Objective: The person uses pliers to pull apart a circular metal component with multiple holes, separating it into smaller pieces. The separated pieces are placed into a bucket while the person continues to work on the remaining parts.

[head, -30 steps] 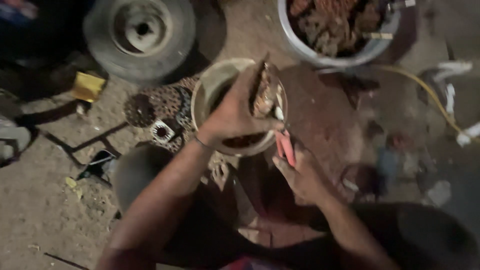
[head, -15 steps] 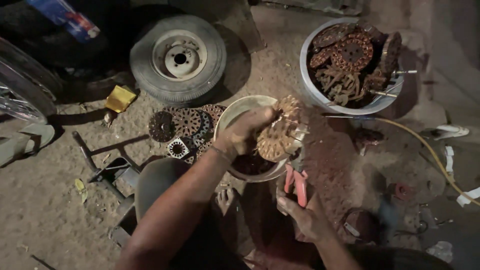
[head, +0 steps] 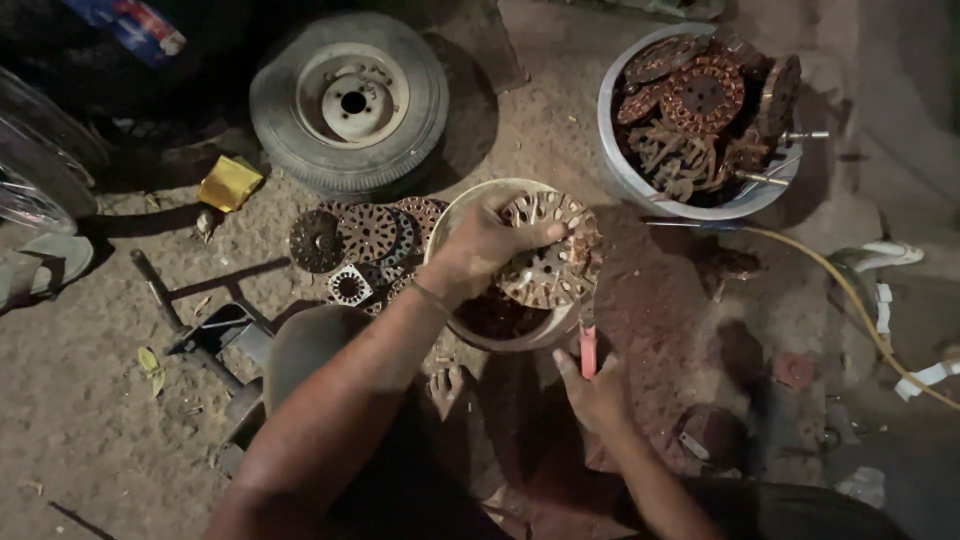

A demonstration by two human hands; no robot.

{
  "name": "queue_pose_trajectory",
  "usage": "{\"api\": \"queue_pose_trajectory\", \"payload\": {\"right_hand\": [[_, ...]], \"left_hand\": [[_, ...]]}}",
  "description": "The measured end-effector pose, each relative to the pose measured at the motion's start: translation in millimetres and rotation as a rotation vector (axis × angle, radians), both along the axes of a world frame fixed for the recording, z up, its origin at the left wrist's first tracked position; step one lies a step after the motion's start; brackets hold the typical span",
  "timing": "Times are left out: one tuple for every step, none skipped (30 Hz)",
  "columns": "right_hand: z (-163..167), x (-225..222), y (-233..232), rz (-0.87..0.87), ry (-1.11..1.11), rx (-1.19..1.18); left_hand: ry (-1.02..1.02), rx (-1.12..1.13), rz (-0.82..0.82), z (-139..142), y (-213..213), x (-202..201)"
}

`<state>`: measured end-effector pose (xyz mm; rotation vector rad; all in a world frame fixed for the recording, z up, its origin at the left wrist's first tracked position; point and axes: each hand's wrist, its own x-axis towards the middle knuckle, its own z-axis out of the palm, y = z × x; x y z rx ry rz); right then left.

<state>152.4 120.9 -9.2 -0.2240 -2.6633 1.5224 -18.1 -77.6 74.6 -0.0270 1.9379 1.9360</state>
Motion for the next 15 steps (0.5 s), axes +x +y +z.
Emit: {"api": "queue_pose_trajectory", "payload": {"right_hand": [[-6.9,-2.8,0.3,0.015,0.102,0.015],[-12.8,-4.2,0.0,-0.045,-0.003,0.068],[-17.2,-4.4,0.6,-0.106,-0.115,0.122],[-20.2,-4.7,1.2,-0.166,-0.224,0.173],[-22.6,-5.7,2.3,-0.181,-0.226,0.214],[-24.0,-7.1,4.6,-0.196,-0.231,0.258],[-25.6,-6.8,6.9,-0.207,-0.241,0.303],[-27.5,-8.2,9.7,-0.174,-0.176,0.290],[-30.2,-10.6,12.7,-0.142,-0.102,0.274],[-34.0,-11.8,16.1,-0.114,-0.028,0.258],[-39.1,-14.1,19.0,-0.110,0.034,0.281],[-45.4,-15.9,21.5,-0.109,0.093,0.306],[-51.8,-16.4,23.6,-0.109,0.141,0.331],[-57.5,-15.4,27.4,-0.118,0.064,0.373],[-62.1,-15.6,31.1,-0.123,-0.013,0.414]], "left_hand": [[-0.025,0.118,0.002,0.4,1.6,1.7],[-0.053,0.234,0.004,0.0,3.2,5.5],[-0.086,0.348,0.004,-0.7,5.3,9.7],[-0.064,0.319,0.029,-0.9,7.2,12.3],[-0.039,0.289,0.048,-0.7,9.3,13.7],[-0.017,0.260,0.065,-0.3,10.9,15.7],[-0.056,0.283,0.085,0.2,11.4,18.1],[-0.084,0.306,0.109,1.1,11.3,18.6],[-0.104,0.328,0.131,2.1,11.1,18.5],[-0.044,0.359,0.140,2.6,11.6,20.1],[0.017,0.389,0.146,2.6,12.3,22.9],[0.074,0.420,0.147,2.1,14.6,25.2],[0.078,0.389,0.191,0.9,17.8,28.2],[0.074,0.356,0.234,-1.4,22.9,34.4],[0.070,0.322,0.280,-4.4,28.5,40.0]]}}
